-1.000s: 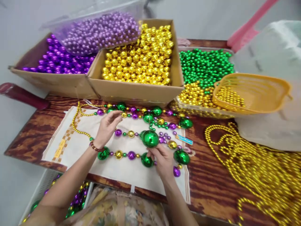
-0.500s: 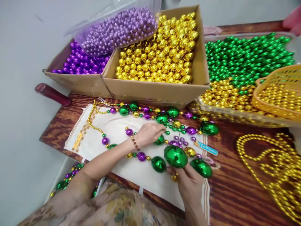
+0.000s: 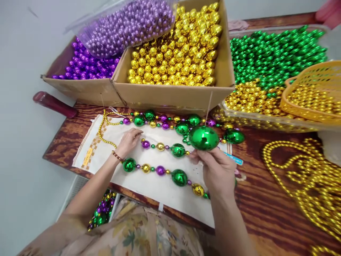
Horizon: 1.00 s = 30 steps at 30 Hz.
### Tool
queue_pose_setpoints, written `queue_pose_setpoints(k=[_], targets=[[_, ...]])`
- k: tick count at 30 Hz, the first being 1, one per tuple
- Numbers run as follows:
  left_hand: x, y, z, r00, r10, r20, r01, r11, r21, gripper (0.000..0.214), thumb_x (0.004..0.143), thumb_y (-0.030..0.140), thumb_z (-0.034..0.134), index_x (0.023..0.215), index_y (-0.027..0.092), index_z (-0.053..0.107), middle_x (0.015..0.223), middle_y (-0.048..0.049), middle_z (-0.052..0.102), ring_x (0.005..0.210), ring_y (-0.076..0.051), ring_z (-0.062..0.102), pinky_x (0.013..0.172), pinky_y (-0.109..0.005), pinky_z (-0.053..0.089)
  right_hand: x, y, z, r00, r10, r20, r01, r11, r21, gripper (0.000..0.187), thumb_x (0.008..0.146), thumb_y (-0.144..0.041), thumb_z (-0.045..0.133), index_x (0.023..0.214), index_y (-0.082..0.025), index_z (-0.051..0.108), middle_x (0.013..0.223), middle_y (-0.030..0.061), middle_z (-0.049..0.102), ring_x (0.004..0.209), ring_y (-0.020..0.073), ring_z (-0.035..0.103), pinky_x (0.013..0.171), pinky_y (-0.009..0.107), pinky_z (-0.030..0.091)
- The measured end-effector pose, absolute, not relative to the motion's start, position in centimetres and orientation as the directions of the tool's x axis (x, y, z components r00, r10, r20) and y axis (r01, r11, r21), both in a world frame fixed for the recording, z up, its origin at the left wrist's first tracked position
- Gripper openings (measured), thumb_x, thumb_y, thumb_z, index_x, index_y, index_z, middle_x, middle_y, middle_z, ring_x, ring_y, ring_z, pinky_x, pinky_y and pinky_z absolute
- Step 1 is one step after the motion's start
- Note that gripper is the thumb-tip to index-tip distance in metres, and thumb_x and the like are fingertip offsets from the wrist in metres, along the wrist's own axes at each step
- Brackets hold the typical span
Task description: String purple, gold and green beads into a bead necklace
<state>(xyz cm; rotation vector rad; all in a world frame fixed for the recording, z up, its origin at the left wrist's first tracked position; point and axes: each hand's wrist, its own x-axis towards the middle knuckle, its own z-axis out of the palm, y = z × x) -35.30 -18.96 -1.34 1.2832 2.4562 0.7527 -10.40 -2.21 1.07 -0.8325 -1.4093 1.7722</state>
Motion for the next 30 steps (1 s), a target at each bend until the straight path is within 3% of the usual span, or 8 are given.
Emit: queue_pose_setpoints(k=[5, 9, 13, 16, 20, 30], targets=[[-34.9, -18.2, -1.3, -0.588, 0.808, 0.026, 0.666, 0.466, 0.582, 0.027, 0.093, 0.021, 0.047, 0.112, 0.018, 0.067, 0.109, -0.0095, 0.070, 0.099, -0.022, 0.065, 0.091, -0.036, 0.049, -10.2, -1.5, 2.1, -0.479, 0.876, -0.051, -0.231, -0.182, -0.956, 0.001, 0.075, -0.020, 0.074, 0.073, -0.020, 0.074, 0.067, 0.0012, 0.070, 0.055, 0.0132, 0.062, 0.050, 0.024, 0.045], [-35.4, -18.0, -1.9, -0.501, 0.860, -0.096, 0.718, 0.475, 0.509, 0.027, 0.092, 0.019, 0.047, 0.107, 0.017, 0.070, 0.108, -0.0102, 0.069, 0.101, -0.024, 0.064, 0.092, -0.037, 0.048, -8.4, -1.8, 0.6, -0.451, 0.888, -0.091, -0.199, -0.199, -0.960, 0.004, 0.073, -0.022, 0.075, 0.072, -0.019, 0.073, 0.066, 0.0020, 0.070, 0.056, 0.0137, 0.061, 0.048, 0.024, 0.045], [-36.1, -18.2, -2.9, -0.415, 0.891, -0.184, 0.727, 0.446, 0.522, 0.026, 0.091, 0.018, 0.049, 0.106, 0.017, 0.071, 0.105, -0.0094, 0.068, 0.100, -0.023, 0.063, 0.094, -0.037, 0.048, -8.6, -1.7, 0.3, -0.465, 0.881, -0.086, -0.159, -0.179, -0.971, 0.006, 0.075, -0.024, 0.075, 0.072, -0.019, 0.072, 0.068, 0.0026, 0.070, 0.058, 0.0141, 0.061, 0.051, 0.026, 0.046], [-36.5, -18.1, -3.3, -0.386, 0.897, -0.214, 0.719, 0.438, 0.539, 0.023, 0.089, 0.018, 0.053, 0.103, 0.017, 0.071, 0.103, -0.0097, 0.067, 0.098, -0.023, 0.062, 0.093, -0.037, 0.048, -10.8, -1.1, 1.9, -0.524, 0.851, -0.034, -0.152, -0.132, -0.980, 0.007, 0.078, -0.024, 0.072, 0.074, -0.019, 0.072, 0.069, 0.0016, 0.070, 0.059, 0.0137, 0.060, 0.055, 0.027, 0.049], [-36.8, -18.1, -3.4, -0.369, 0.902, -0.223, 0.707, 0.428, 0.564, 0.021, 0.088, 0.018, 0.054, 0.099, 0.019, 0.071, 0.102, -0.0085, 0.064, 0.097, -0.022, 0.061, 0.093, -0.038, 0.048, -14.8, -0.3, 5.4, -0.603, 0.791, 0.105, -0.268, -0.077, -0.960, 0.002, 0.079, -0.023, 0.072, 0.080, -0.022, 0.074, 0.071, -0.0009, 0.071, 0.063, 0.0136, 0.064, 0.063, 0.028, 0.054], [-35.8, -19.0, -3.4, -0.428, 0.884, -0.187, 0.673, 0.450, 0.586, 0.011, 0.084, 0.015, 0.052, 0.085, 0.018, 0.062, 0.091, -0.0054, 0.060, 0.084, -0.019, 0.057, 0.081, -0.033, 0.047, -21.1, 0.1, 11.2, -0.731, 0.641, 0.235, -0.421, -0.151, -0.894, 0.001, 0.082, -0.020, 0.069, 0.081, -0.019, 0.070, 0.076, -0.0054, 0.069, 0.073, 0.0105, 0.071, 0.076, 0.029, 0.058]])
